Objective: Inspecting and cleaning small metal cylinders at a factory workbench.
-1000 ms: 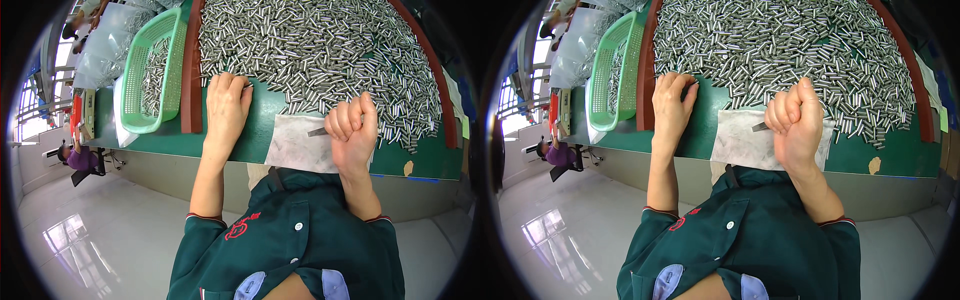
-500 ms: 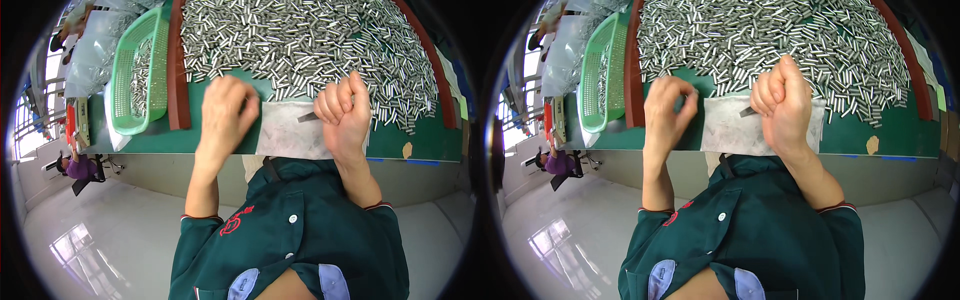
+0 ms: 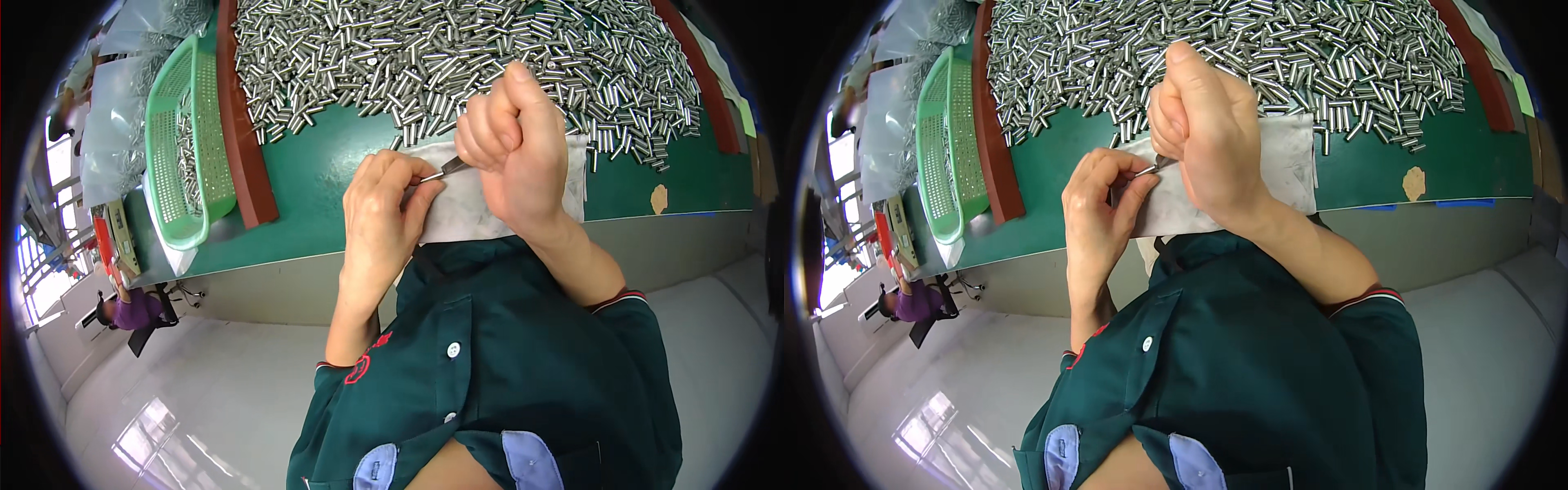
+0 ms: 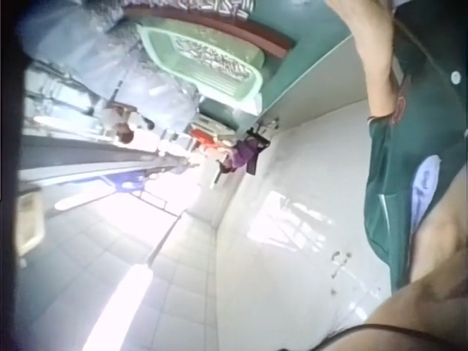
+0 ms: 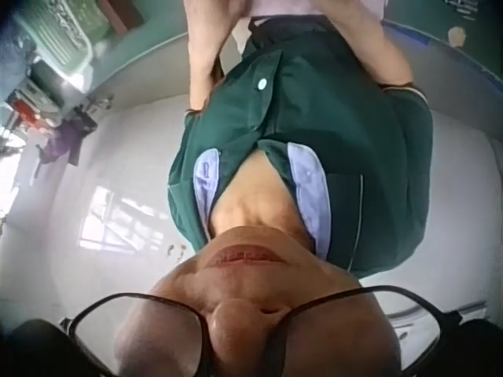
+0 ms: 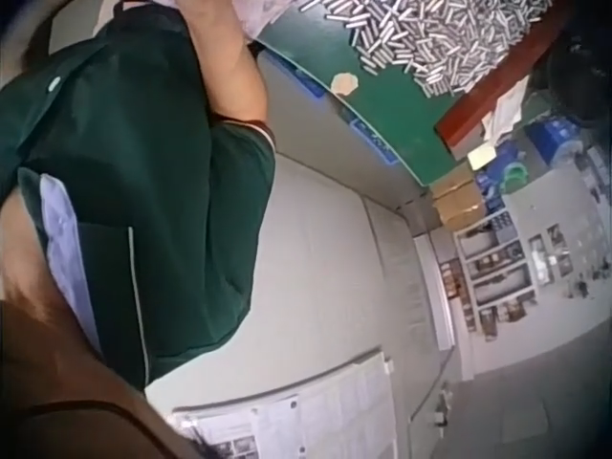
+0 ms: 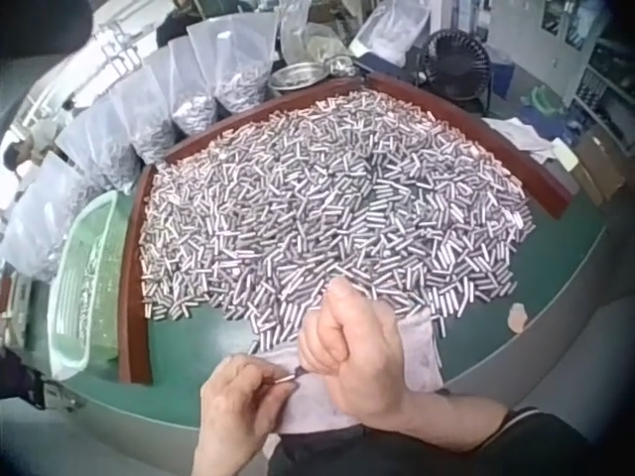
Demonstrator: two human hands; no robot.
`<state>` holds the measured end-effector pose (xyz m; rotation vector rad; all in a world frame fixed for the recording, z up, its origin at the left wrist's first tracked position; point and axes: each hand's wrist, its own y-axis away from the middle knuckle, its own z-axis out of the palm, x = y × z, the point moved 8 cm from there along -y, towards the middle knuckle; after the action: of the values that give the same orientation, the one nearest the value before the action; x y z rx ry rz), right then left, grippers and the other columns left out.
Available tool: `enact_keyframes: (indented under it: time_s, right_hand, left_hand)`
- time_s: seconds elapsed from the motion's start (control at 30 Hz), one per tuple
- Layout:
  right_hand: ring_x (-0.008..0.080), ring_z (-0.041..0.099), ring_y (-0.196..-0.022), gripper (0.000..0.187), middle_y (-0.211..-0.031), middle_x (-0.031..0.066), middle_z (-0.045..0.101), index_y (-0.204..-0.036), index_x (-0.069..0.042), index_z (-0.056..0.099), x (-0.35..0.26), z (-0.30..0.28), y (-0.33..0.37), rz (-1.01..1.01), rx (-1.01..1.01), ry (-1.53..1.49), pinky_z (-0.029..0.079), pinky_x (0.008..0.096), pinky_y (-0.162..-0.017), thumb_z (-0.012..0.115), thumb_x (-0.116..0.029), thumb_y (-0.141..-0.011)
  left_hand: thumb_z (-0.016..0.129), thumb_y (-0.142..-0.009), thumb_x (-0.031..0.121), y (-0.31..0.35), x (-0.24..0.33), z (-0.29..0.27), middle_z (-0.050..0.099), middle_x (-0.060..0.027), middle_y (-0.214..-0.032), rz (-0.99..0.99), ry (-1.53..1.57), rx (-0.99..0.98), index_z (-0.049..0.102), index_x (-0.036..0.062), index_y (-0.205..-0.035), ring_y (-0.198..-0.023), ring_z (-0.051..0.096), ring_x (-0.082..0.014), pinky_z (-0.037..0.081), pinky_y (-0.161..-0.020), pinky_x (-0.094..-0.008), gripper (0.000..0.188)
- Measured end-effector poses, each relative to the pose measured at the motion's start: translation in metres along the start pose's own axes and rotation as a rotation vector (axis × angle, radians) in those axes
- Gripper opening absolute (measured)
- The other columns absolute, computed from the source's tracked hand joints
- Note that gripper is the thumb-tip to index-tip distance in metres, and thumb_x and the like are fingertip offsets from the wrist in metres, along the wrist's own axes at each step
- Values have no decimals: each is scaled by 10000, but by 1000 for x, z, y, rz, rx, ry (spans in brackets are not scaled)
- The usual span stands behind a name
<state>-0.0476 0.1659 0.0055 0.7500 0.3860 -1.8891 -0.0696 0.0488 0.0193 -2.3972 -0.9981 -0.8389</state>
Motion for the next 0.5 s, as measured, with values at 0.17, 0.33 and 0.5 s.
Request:
enact_keyframes:
  time_s: [0.17, 0.33, 0.5]
  right_hand:
    - [76, 158, -381, 427, -417, -19, 238, -515, -115, 266, 3, 0, 0, 6, -10, 28, 161, 236, -373, 277, -257, -917]
    - [75, 156, -377, 426, -415, -19, 238, -516, -115, 267, 1, -2, -1, 0, -11, 1, 160, 234, -369, 278, -257, -918]
    - [73, 153, -371, 423, -414, -22, 240, -516, -119, 273, 2, -3, -1, 16, -19, -3, 162, 232, -368, 273, -254, -917]
  left_hand:
    - [680, -609, 22, -1, -5, 0, 519, -64, -654, -41, 56, -16, 543, 18, -697, -611, 484, -219, 390, -544, -319, 163]
    - [682, -610, 23, -2, -6, 1, 520, -64, -653, -43, 53, -32, 545, 16, -694, -604, 481, -211, 389, -537, -311, 161]
    - [686, -610, 31, -2, -8, 2, 526, -62, -655, -40, 56, -23, 553, 14, -693, -596, 479, -206, 389, -532, -306, 158]
